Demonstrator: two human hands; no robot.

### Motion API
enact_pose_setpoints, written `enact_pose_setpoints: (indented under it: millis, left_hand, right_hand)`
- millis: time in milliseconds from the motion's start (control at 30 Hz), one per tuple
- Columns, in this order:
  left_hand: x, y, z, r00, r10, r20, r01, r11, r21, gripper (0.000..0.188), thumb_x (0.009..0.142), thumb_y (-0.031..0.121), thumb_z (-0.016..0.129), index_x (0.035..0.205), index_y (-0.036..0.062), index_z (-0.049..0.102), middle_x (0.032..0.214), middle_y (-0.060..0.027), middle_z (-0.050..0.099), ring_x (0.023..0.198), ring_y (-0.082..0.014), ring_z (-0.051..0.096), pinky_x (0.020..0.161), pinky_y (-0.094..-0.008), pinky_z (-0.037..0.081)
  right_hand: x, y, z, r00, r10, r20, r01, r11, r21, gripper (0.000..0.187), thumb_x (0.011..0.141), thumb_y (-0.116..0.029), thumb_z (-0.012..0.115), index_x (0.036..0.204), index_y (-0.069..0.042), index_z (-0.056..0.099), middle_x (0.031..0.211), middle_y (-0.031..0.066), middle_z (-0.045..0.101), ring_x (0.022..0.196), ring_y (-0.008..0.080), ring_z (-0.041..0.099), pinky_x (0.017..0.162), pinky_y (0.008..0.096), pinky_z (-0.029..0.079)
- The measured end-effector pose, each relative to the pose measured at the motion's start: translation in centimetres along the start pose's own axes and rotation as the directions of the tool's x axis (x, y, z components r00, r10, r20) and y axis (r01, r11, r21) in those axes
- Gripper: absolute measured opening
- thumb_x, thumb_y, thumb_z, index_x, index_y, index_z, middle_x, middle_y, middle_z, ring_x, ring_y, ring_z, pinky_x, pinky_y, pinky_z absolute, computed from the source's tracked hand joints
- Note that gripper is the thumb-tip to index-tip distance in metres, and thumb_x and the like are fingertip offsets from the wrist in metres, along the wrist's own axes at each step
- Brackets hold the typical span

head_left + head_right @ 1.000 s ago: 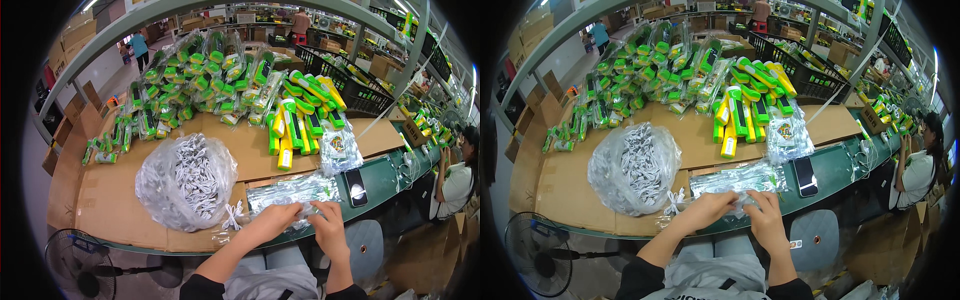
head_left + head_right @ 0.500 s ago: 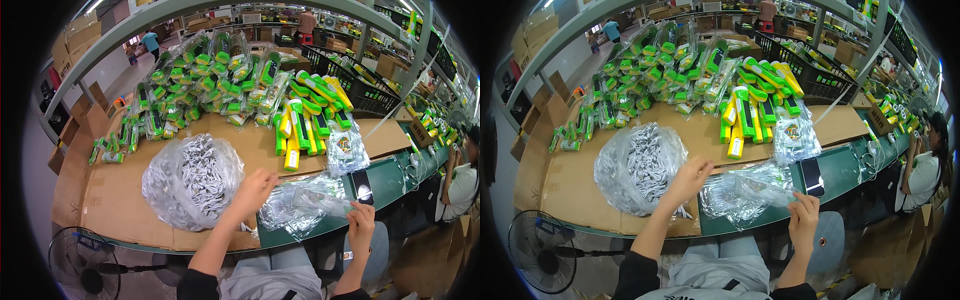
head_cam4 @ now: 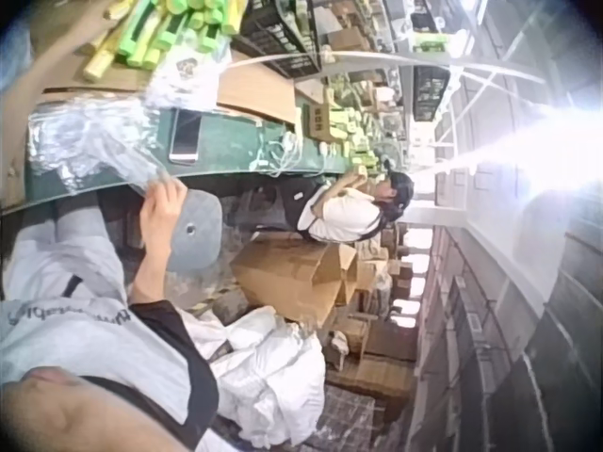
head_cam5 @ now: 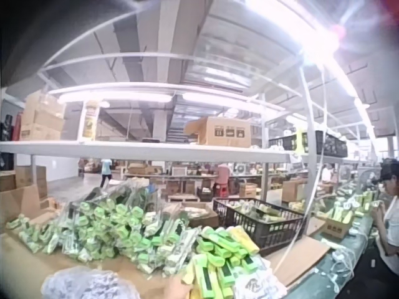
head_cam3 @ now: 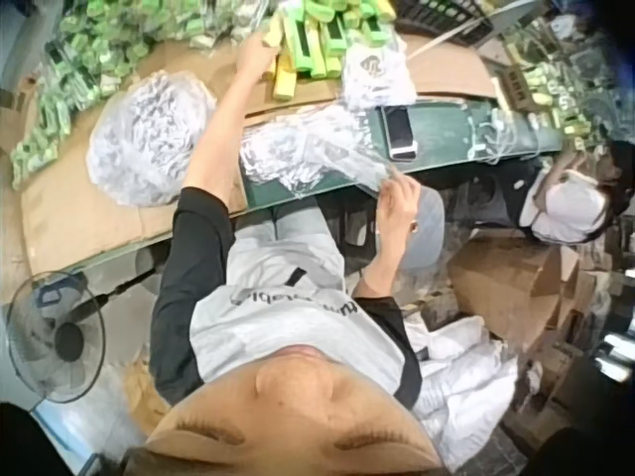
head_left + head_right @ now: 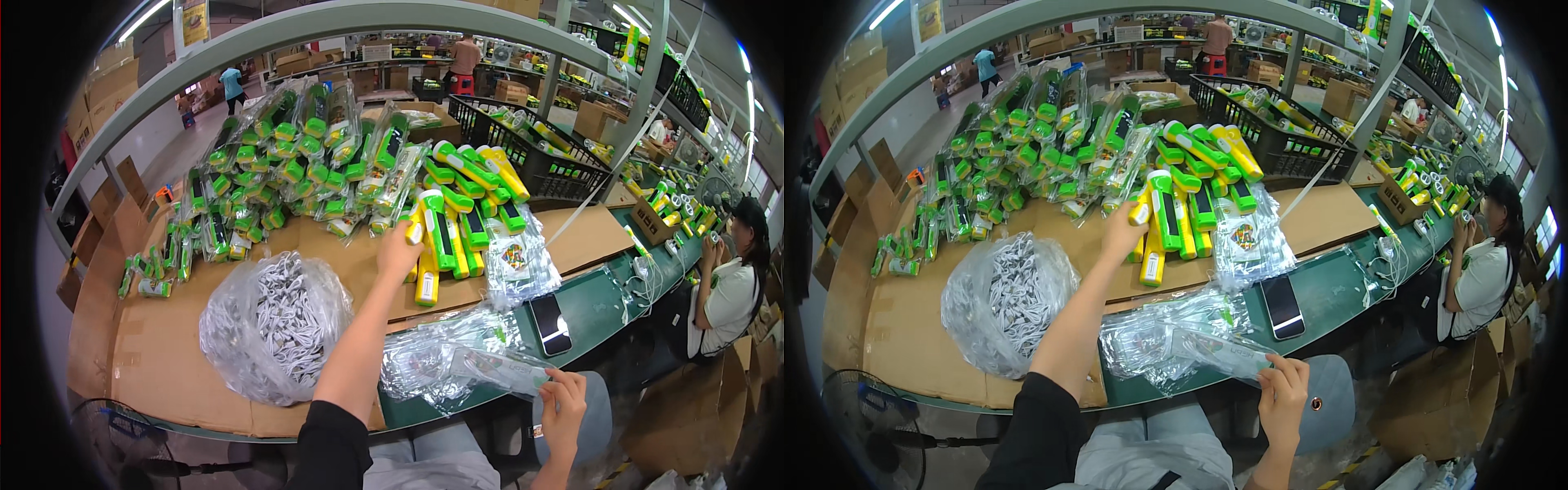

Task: The person puts flashlights into plastic bags by hand, then organizes the bagged flashlights on an assembly line.

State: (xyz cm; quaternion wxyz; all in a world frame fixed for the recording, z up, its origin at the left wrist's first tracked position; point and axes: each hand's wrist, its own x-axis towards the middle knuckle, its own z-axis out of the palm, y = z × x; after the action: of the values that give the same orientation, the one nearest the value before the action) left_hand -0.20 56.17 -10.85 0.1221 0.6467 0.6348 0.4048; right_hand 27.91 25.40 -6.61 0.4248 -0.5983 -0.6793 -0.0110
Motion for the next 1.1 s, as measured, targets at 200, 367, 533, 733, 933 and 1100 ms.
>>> enact_pose_setpoints:
  millis: [200,367,533,733,933,1100]
  left_hand:
    - [-1.6,-3.7,-3.6,0.976,-0.067,-0.207,-0.044,0.87,-0.491,0.044,0.076,0.01,0.073,0.117,0.0067,0.056,0.107,-0.0146,0.056,0.102,-0.032,0.06,0.09,-0.0426,0.05]
    - [-9.1,0.8,-7.9,0.93,-0.345,0.128,0.166,0.082,-0.983,0.055,0.081,0.007,0.07,0.129,0.0083,0.042,0.112,-0.0126,0.057,0.102,-0.0285,0.062,0.088,-0.0415,0.056]
    - [-13.7,1.8,-11.9,0.958,-0.081,0.274,0.279,0.06,-0.958,0.057,0.081,-0.003,0.068,0.126,0.0101,0.036,0.113,-0.0128,0.057,0.097,-0.0271,0.065,0.08,-0.0415,0.058]
    - [-16.6,3.2,-12.2,0.971,-0.048,0.233,0.238,0.18,-0.954,0.04,0.092,0.022,0.063,0.122,0.0077,0.041,0.109,-0.0127,0.058,0.098,-0.0287,0.064,0.083,-0.0454,0.056]
    - [-18.2,7.6,-11.2,0.907,0.182,0.381,0.355,0.159,-0.921,0.062,0.099,0.044,0.049,0.146,0.0099,0.027,0.127,-0.0143,0.055,0.121,-0.03,0.055,0.103,-0.0476,0.045]
    - [-20.1,8.9,-9.3,0.904,0.244,0.35,0.164,0.56,-0.812,0.075,0.086,0.009,0.073,0.145,0.007,0.026,0.133,-0.0126,0.041,0.112,-0.0228,0.054,0.097,-0.0346,0.043]
  right_hand:
    - [0.3,-0.2,0.9,1.0,0.021,0.014,-0.021,0.999,0.031,0.006,0.077,0.0,0.067,0.08,0.0,0.062,0.103,0.0095,0.069,0.092,0.0314,0.056,0.078,0.0392,0.047]
    - [1.5,-0.3,2.1,1.0,0.001,0.002,-0.001,0.996,0.094,0.006,0.077,0.001,0.067,0.08,0.0,0.062,0.103,0.0097,0.069,0.091,0.031,0.056,0.078,0.039,0.047]
    - [2.8,-0.2,5.1,0.992,-0.112,0.057,0.102,0.982,0.156,0.009,0.075,0.003,0.069,0.082,0.001,0.064,0.104,0.0094,0.068,0.094,0.031,0.056,0.075,0.038,0.049]
    - [2.6,-1.7,4.2,0.98,-0.175,0.092,0.158,0.974,0.16,0.012,0.072,0.004,0.069,0.082,0.0,0.065,0.105,0.0095,0.068,0.095,0.0317,0.057,0.078,0.0391,0.049]
    - [2.1,-4.7,3.8,0.96,-0.251,0.12,0.229,0.958,0.174,0.015,0.069,0.005,0.071,0.08,-0.002,0.065,0.106,0.008,0.068,0.094,0.0307,0.057,0.079,0.0382,0.049]
    - [2.2,-5.5,4.2,0.958,-0.25,0.139,0.215,0.951,0.223,0.016,0.068,0.005,0.072,0.08,-0.002,0.065,0.104,0.0078,0.068,0.094,0.0304,0.057,0.079,0.0382,0.049]
